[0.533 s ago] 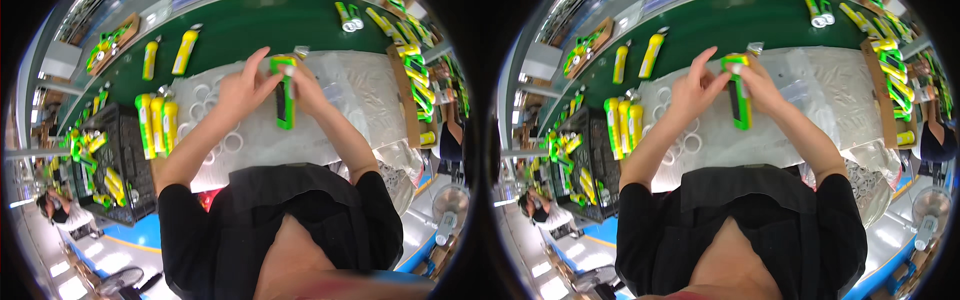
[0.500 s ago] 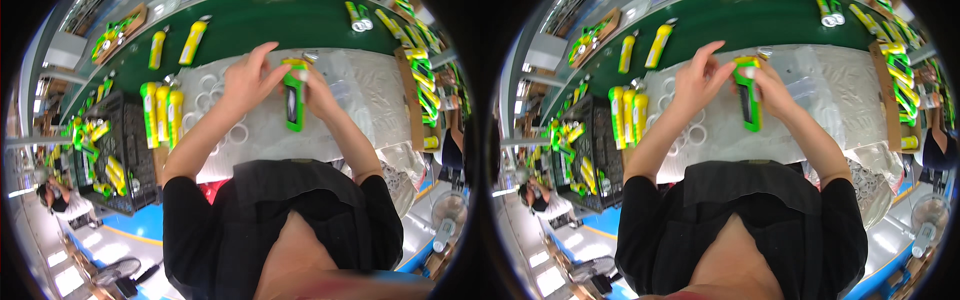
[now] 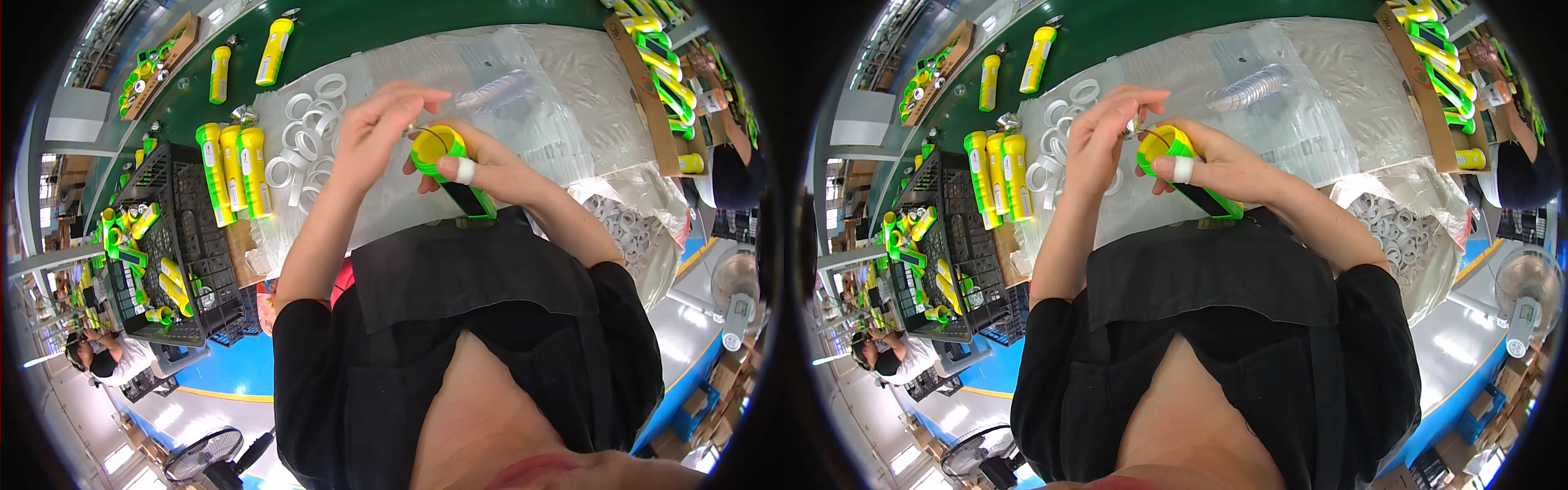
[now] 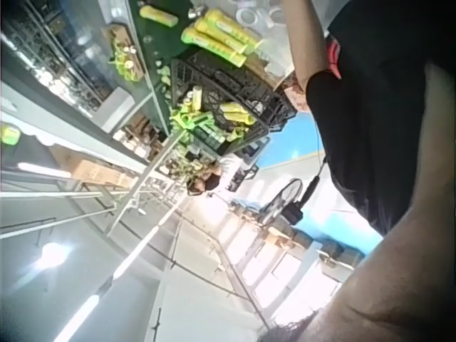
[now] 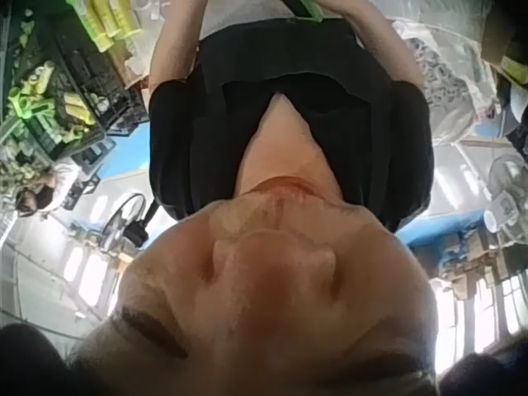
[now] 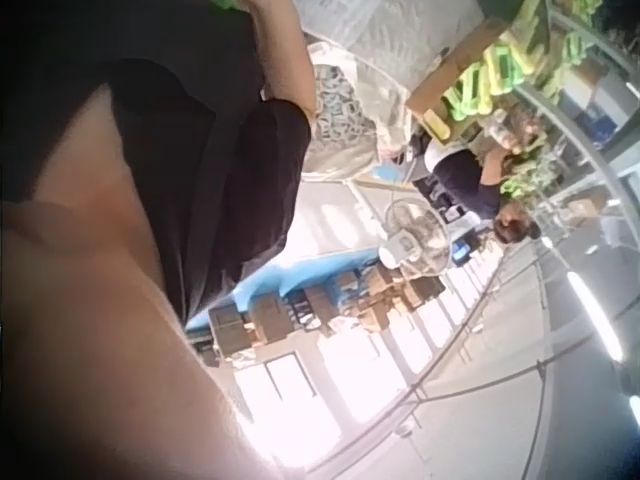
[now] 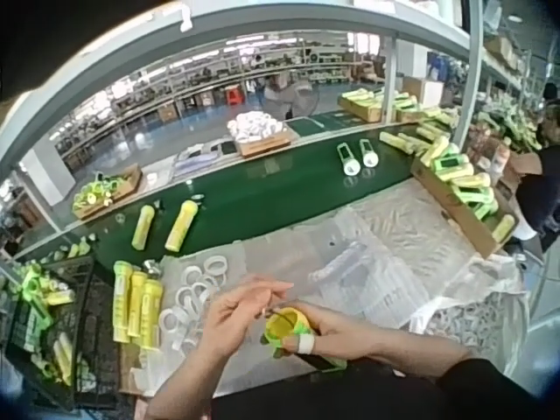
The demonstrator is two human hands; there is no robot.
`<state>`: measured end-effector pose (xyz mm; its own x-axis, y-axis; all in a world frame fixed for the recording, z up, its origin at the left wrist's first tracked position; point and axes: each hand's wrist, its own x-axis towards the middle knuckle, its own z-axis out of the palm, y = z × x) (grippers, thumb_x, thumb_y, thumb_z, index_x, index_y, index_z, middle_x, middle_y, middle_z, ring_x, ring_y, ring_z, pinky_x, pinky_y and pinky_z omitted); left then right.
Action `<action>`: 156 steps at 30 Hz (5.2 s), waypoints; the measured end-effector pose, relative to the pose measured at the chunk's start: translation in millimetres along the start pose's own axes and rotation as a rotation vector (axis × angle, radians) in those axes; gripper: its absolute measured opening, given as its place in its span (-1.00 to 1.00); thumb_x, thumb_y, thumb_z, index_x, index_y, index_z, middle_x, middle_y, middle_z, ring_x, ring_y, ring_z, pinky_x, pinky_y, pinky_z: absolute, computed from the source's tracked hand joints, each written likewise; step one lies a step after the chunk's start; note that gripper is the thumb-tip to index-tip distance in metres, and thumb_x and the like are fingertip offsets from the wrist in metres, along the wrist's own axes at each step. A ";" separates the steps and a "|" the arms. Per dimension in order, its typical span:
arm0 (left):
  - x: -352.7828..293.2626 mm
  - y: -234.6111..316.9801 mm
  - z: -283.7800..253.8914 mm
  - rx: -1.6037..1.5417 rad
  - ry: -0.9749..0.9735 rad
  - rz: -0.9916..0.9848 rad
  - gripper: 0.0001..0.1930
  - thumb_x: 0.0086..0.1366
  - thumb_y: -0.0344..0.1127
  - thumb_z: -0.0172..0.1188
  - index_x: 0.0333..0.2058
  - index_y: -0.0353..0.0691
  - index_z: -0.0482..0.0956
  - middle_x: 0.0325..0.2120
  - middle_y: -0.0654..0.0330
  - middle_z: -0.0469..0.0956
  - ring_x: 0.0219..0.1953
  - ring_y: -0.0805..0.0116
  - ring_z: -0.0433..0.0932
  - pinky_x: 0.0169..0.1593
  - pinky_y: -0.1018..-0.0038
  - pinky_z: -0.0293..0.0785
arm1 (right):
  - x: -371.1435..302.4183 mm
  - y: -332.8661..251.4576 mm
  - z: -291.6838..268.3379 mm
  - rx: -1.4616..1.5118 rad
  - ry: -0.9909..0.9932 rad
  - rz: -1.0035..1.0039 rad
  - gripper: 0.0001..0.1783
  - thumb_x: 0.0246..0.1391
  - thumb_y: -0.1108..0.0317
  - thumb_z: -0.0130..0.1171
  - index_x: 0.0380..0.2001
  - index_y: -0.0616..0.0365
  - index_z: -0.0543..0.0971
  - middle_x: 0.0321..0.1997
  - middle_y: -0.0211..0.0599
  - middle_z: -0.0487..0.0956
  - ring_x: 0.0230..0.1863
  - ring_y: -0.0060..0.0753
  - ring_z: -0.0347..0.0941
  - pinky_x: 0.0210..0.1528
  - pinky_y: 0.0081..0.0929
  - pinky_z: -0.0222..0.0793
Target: Assembling plastic flashlights by attaching rings and lenses on a production line.
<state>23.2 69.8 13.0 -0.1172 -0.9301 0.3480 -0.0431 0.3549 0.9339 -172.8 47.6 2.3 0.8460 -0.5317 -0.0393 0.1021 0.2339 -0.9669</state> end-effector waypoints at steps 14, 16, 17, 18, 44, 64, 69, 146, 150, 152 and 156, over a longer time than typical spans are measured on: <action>37.2 -86.6 58.0 0.348 0.146 0.129 -0.61 0.37 -0.13 0.04 0.01 -0.29 0.52 0.01 0.01 0.51 0.08 -0.02 0.42 0.19 0.17 0.20 | -26.9 16.0 -30.7 0.145 0.557 -0.158 -0.47 0.34 -0.03 -0.10 0.17 0.13 0.31 -0.28 -0.17 0.52 -0.41 -0.42 0.46 -0.35 -0.49 0.36; 35.9 -109.8 58.1 0.911 0.029 0.105 -0.53 0.24 -0.10 0.21 0.01 -0.31 0.52 0.02 0.01 0.49 0.12 0.00 0.37 0.15 0.21 0.26 | -32.7 14.5 -37.0 0.155 0.548 -0.158 -0.47 0.34 -0.02 -0.09 0.17 0.14 0.31 -0.28 -0.16 0.52 -0.42 -0.41 0.45 -0.35 -0.49 0.36; 36.4 -113.2 55.7 0.952 -0.044 0.128 -0.47 0.15 -0.11 0.29 0.03 -0.31 0.51 0.01 0.02 0.46 0.12 0.03 0.36 0.12 0.24 0.30 | -35.5 14.1 -39.6 0.165 0.545 -0.158 -0.47 0.34 -0.01 -0.09 0.17 0.15 0.31 -0.28 -0.15 0.52 -0.42 -0.41 0.45 -0.35 -0.49 0.36; 37.2 -116.4 52.8 0.953 -0.043 0.127 -0.47 0.15 -0.11 0.29 0.03 -0.31 0.51 0.01 0.02 0.46 0.12 0.03 0.36 0.12 0.24 0.30 | -37.3 14.5 -40.9 0.173 0.532 -0.154 -0.47 0.33 0.00 -0.08 0.16 0.18 0.32 -0.29 -0.14 0.52 -0.42 -0.41 0.45 -0.35 -0.49 0.36; 6.9 -25.1 -14.0 0.397 0.123 0.279 -0.61 0.43 -0.21 -0.17 0.01 -0.28 0.55 0.13 -0.01 0.41 0.19 -0.02 0.35 0.25 0.18 0.18 | 72.3 11.9 -12.1 0.064 0.094 -0.243 -0.68 0.30 0.21 0.02 0.01 0.14 0.36 -0.28 -0.29 0.49 -0.39 -0.48 0.46 -0.33 -0.50 0.41; 59.3 -62.9 -124.5 1.156 -0.012 -0.381 -0.44 0.14 0.16 0.22 -0.06 -0.17 0.61 -0.14 0.06 0.56 -0.10 0.10 0.56 -0.04 0.29 0.48 | 112.6 22.2 -39.9 -0.068 0.230 -0.443 -0.66 0.20 0.32 0.12 0.02 0.10 0.38 -0.32 -0.32 0.50 -0.39 -0.54 0.45 -0.31 -0.51 0.44; 66.2 -58.5 -118.5 1.194 -0.364 -0.556 -0.35 0.01 0.27 0.26 -0.14 -0.20 0.65 -0.14 0.00 0.56 -0.06 0.07 0.54 -0.04 0.26 0.48 | 109.6 21.4 -38.7 -0.087 0.224 -0.455 -0.64 0.20 0.29 0.15 0.03 0.10 0.38 -0.31 -0.33 0.51 -0.38 -0.54 0.45 -0.31 -0.52 0.44; 25.6 3.6 -12.5 -0.363 -0.578 -0.207 0.03 0.08 -0.15 0.45 0.38 -0.09 -0.07 -0.14 0.03 0.54 -0.21 0.28 0.60 -0.08 0.38 0.51 | 25.1 -126.7 -43.6 -1.125 -0.114 -0.793 -0.57 0.16 0.11 0.16 -0.02 0.19 0.47 -0.42 -0.29 0.46 -0.47 -0.31 0.42 -0.44 -0.49 0.30; 62.3 16.5 -17.8 0.050 -0.418 -0.413 -0.31 0.11 -0.18 0.36 0.19 -0.20 0.29 -0.36 0.17 0.60 -0.52 0.43 0.59 -0.42 0.43 0.54 | 64.7 -78.5 -79.9 -1.214 0.217 -0.849 -0.65 0.26 0.06 -0.03 -0.10 0.07 0.52 -0.44 -0.18 0.54 -0.52 -0.05 0.48 -0.48 -0.32 0.37; 115.8 -36.7 -32.9 0.391 -0.206 -0.310 -0.36 0.10 -0.16 0.33 0.14 -0.13 0.32 -0.34 0.08 0.62 -0.53 0.35 0.61 -0.45 0.38 0.54 | 121.3 -51.0 -126.3 -1.170 0.559 -0.588 -0.69 0.30 0.07 -0.11 -0.11 -0.03 0.50 -0.30 -0.17 0.63 -0.35 0.01 0.57 -0.37 -0.27 0.45; 191.0 -113.6 -90.5 0.952 -0.093 0.153 -0.22 0.07 0.11 0.38 0.15 -0.18 0.31 -0.18 -0.13 0.58 -0.13 -0.13 0.56 -0.09 0.15 0.50 | 203.0 -22.1 -199.5 -1.151 0.826 -0.504 -0.66 0.28 -0.02 -0.09 -0.08 -0.08 0.46 -0.33 -0.12 0.62 -0.29 0.10 0.56 -0.29 -0.11 0.45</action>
<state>95.5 -156.7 -19.2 -0.2649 -0.8708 0.4141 -0.8015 0.4376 0.4076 -107.7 -227.8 -34.6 0.2832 -0.7477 0.6007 -0.5028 -0.6491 -0.5709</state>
